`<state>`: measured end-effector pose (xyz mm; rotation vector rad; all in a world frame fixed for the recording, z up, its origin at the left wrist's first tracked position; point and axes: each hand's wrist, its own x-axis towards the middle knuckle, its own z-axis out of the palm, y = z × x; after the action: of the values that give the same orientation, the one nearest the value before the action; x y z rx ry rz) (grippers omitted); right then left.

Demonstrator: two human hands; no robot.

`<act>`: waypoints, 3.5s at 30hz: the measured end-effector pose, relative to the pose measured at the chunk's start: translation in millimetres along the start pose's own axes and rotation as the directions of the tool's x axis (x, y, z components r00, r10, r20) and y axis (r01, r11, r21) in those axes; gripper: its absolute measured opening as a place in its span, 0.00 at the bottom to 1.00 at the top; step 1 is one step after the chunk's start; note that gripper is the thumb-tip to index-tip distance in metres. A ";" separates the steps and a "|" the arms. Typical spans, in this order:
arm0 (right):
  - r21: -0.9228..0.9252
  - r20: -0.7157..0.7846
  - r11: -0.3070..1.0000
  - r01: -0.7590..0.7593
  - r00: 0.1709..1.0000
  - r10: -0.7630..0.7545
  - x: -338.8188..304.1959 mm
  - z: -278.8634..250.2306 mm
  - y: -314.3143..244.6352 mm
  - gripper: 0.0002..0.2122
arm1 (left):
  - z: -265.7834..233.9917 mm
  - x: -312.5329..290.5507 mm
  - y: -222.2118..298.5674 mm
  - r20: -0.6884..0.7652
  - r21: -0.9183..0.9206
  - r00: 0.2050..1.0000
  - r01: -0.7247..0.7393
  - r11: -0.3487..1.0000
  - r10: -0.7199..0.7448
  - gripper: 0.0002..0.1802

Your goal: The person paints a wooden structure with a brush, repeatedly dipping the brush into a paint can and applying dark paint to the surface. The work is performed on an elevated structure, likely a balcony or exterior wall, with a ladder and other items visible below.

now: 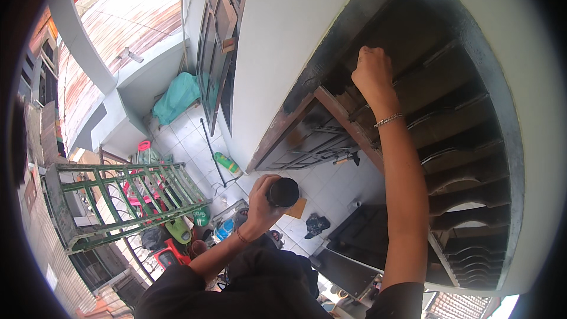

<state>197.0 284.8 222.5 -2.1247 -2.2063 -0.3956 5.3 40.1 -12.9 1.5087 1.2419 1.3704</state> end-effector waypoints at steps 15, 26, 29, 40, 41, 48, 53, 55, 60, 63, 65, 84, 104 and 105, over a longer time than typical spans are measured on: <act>-0.066 -0.109 0.997 -0.040 0.993 0.033 7.1 34.3 7.1 0.09 | 0.0 -5.6 3.2 0.003 -0.011 1.000 0.004 1.000 -0.004 0.30; -0.140 -0.052 0.990 -0.034 0.998 0.027 10.0 44.0 7.4 0.10 | -4.4 -7.9 1.9 0.023 -0.033 1.000 -0.014 0.999 0.015 0.31; -0.077 0.032 0.996 -0.040 0.999 0.043 12.0 36.1 14.2 0.12 | -2.7 -8.0 1.7 0.024 -0.033 0.999 -0.021 0.999 0.022 0.31; -0.079 0.061 0.994 -0.070 0.995 0.075 12.1 35.7 -3.1 0.13 | -4.5 -13.8 0.9 0.014 -0.047 1.000 -0.022 0.999 0.023 0.32; -0.063 0.040 0.994 -0.084 0.995 0.086 14.8 30.3 -2.5 0.14 | -5.3 -13.4 -0.3 0.011 -0.050 1.000 -0.017 0.999 0.018 0.31; -0.045 0.108 0.996 -0.078 0.991 0.083 3.3 47.4 -3.7 0.13 | -9.1 -20.2 -1.5 0.011 0.016 1.000 -0.021 1.000 0.021 0.34; -0.005 0.041 0.993 -0.114 0.993 0.114 2.6 32.9 -2.6 0.14 | -5.8 -15.8 0.0 -0.010 -0.013 1.000 -0.029 0.999 0.029 0.33; -0.046 0.115 0.994 -0.102 0.988 0.107 -3.3 37.2 -3.7 0.13 | -4.4 -15.7 0.4 0.001 0.011 0.999 -0.037 0.999 0.037 0.35; -0.029 0.158 0.999 -0.045 0.986 0.049 -2.9 6.1 -6.1 0.14 | -1.9 -13.6 3.7 0.013 0.008 0.999 -0.042 0.999 0.041 0.34; -0.078 0.036 0.997 -0.001 0.999 0.004 -6.4 16.8 5.9 0.12 | 2.0 -11.5 10.1 0.027 -0.005 0.999 -0.046 0.999 0.047 0.34; -0.091 -0.001 0.995 0.028 1.000 -0.028 -12.9 21.3 1.9 0.11 | 4.2 -15.6 11.3 0.023 -0.013 0.999 -0.030 0.999 0.030 0.32; -0.037 -0.077 0.999 0.018 0.997 -0.021 -11.9 8.1 4.2 0.11 | 6.6 -7.7 24.8 -0.003 -0.023 1.000 -0.022 0.999 0.022 0.30; -0.068 -0.086 0.997 -0.031 0.996 0.025 6.4 38.4 11.5 0.09 | 10.6 -17.7 19.3 -0.005 -0.040 0.999 -0.035 0.999 0.035 0.30; -0.070 -0.045 0.997 -0.030 0.999 0.026 4.8 40.8 20.6 0.09 | 11.6 -19.3 20.0 0.000 -0.043 0.999 -0.040 0.998 0.040 0.30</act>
<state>222.8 298.9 187.1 -2.1565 -2.1675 -0.5211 21.0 17.3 -1.0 1.5119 1.1804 1.4141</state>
